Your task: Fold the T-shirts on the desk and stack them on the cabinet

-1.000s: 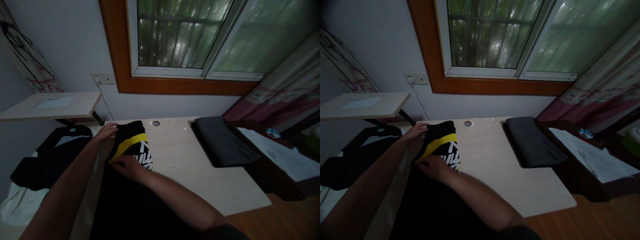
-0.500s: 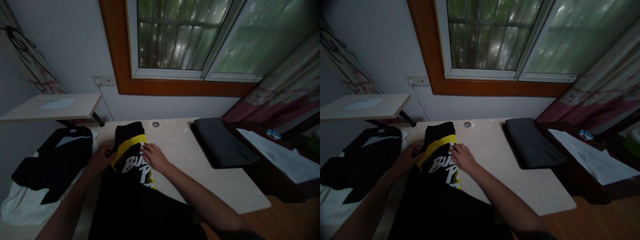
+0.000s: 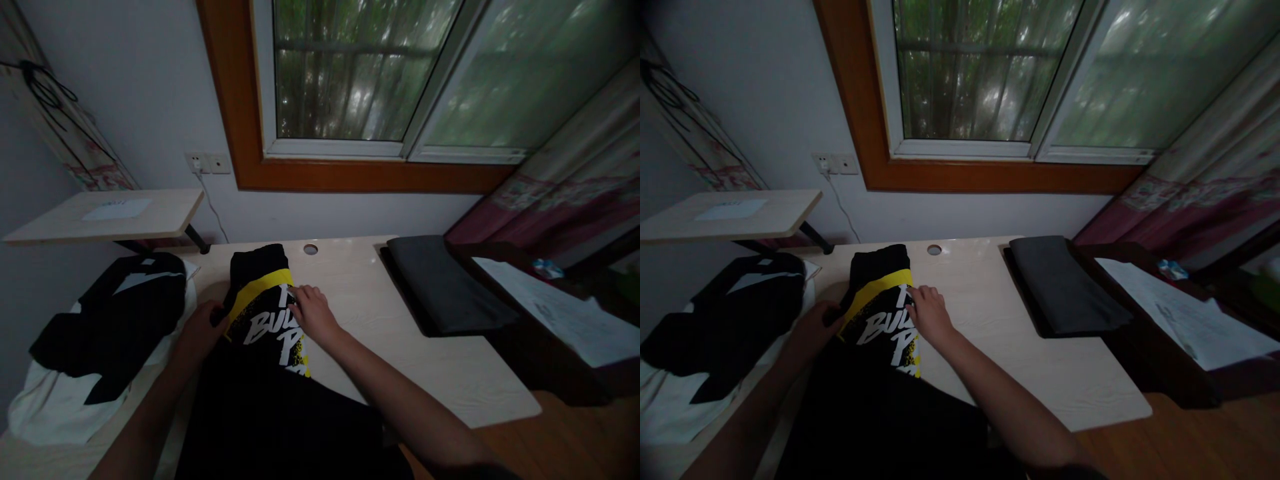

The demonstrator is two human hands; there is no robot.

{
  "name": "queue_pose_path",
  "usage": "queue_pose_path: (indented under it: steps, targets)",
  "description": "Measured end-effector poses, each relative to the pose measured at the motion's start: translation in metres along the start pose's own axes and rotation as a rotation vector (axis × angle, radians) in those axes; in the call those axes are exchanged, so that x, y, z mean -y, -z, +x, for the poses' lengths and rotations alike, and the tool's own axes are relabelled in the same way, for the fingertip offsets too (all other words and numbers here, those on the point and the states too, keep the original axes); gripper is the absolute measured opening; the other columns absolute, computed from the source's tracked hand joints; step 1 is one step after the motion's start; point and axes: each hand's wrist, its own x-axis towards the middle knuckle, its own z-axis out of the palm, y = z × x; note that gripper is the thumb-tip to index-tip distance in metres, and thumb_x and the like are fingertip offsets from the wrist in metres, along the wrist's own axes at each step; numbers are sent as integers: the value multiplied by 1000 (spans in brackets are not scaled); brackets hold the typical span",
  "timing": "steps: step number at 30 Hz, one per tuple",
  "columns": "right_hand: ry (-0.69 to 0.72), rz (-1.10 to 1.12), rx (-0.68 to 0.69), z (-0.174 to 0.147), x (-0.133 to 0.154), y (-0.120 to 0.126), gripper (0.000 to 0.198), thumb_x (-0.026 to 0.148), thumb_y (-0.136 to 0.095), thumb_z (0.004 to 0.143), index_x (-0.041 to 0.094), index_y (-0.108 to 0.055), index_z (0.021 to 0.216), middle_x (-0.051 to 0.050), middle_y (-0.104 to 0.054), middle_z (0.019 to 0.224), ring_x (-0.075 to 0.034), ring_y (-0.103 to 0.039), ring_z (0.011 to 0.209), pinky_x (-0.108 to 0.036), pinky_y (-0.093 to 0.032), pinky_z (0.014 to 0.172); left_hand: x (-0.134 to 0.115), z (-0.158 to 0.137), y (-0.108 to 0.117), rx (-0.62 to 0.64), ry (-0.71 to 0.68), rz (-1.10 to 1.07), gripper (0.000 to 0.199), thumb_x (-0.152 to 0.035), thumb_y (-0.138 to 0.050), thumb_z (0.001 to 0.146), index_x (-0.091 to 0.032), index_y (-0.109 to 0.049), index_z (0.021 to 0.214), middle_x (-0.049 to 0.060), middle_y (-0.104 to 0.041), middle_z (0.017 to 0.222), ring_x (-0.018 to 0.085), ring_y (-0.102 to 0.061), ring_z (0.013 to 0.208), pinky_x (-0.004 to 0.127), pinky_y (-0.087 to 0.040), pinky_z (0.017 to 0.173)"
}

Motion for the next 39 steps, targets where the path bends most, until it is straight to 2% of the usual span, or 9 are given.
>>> queue_pose_path:
  steps: [8,17,19,21,26,29,32,35,39]
  targets:
    - [-56,97,100,-7,-7,8,39,19,-56,95,20,-53,135,-11,-65,126,-25,-57,115,-37,-41,98,1,4,-12,-19,-80,-59,30,-38,-60,80,-21,-64,104,9,-70,109,26,-67,100,41,-52,92]
    - [-103,243,336,-25,-55,45,48,11,-64,82,23,-51,126,1,-66,88,-16,-61,75,-24,-39,66,-42,-2,-38,3,-186,-149,25,-32,-60,83,-21,-64,105,7,-69,107,25,-66,101,41,-53,93]
    - [-119,224,288,-11,-58,52,40,17,-66,84,24,-55,122,2,-64,81,-16,-58,70,-24,-37,63,-44,-3,-42,-19,-202,-150,24,-31,-60,84,-21,-63,105,7,-67,107,25,-65,101,42,-52,93]
    - [-118,204,130,13,-57,56,27,22,-65,88,23,-60,114,1,-64,81,-16,-58,71,-25,-38,65,-42,-5,-45,-58,-211,-143,22,-32,-60,85,-21,-60,104,7,-64,106,24,-63,98,41,-53,90]
    - [121,225,-102,96,-48,45,16,14,-63,90,19,-69,104,-6,-66,96,-20,-61,93,-33,-45,90,-34,-16,-45,-171,-263,-92,13,-30,-62,85,-22,-54,93,6,-55,99,24,-58,91,40,-53,83]
    - [188,250,-91,137,-41,25,25,15,-64,91,17,-69,115,-11,-67,111,-22,-61,106,-38,-43,101,-32,-20,-45,-190,-302,-84,11,-26,-61,85,-23,-51,89,5,-53,98,23,-57,91,39,-52,82]
    - [265,267,15,160,-34,5,38,16,-65,92,18,-64,129,-13,-66,124,-23,-58,118,-40,-40,107,-32,-19,-45,-184,-315,-95,9,-22,-59,84,-24,-51,88,5,-53,99,23,-57,93,38,-52,83]
    - [355,275,123,169,-29,-7,45,13,-64,92,23,-60,136,-10,-67,128,-22,-56,124,-42,-37,111,-33,-19,-44,-179,-309,-103,8,-20,-58,84,-24,-51,87,5,-54,98,23,-57,94,38,-51,84]
    - [382,237,174,170,-31,-5,44,13,-64,92,25,-63,134,-8,-68,125,-21,-55,122,-42,-36,110,-37,-21,-41,-178,-308,-69,10,-18,-58,83,-24,-50,84,5,-56,95,24,-56,94,40,-50,87]
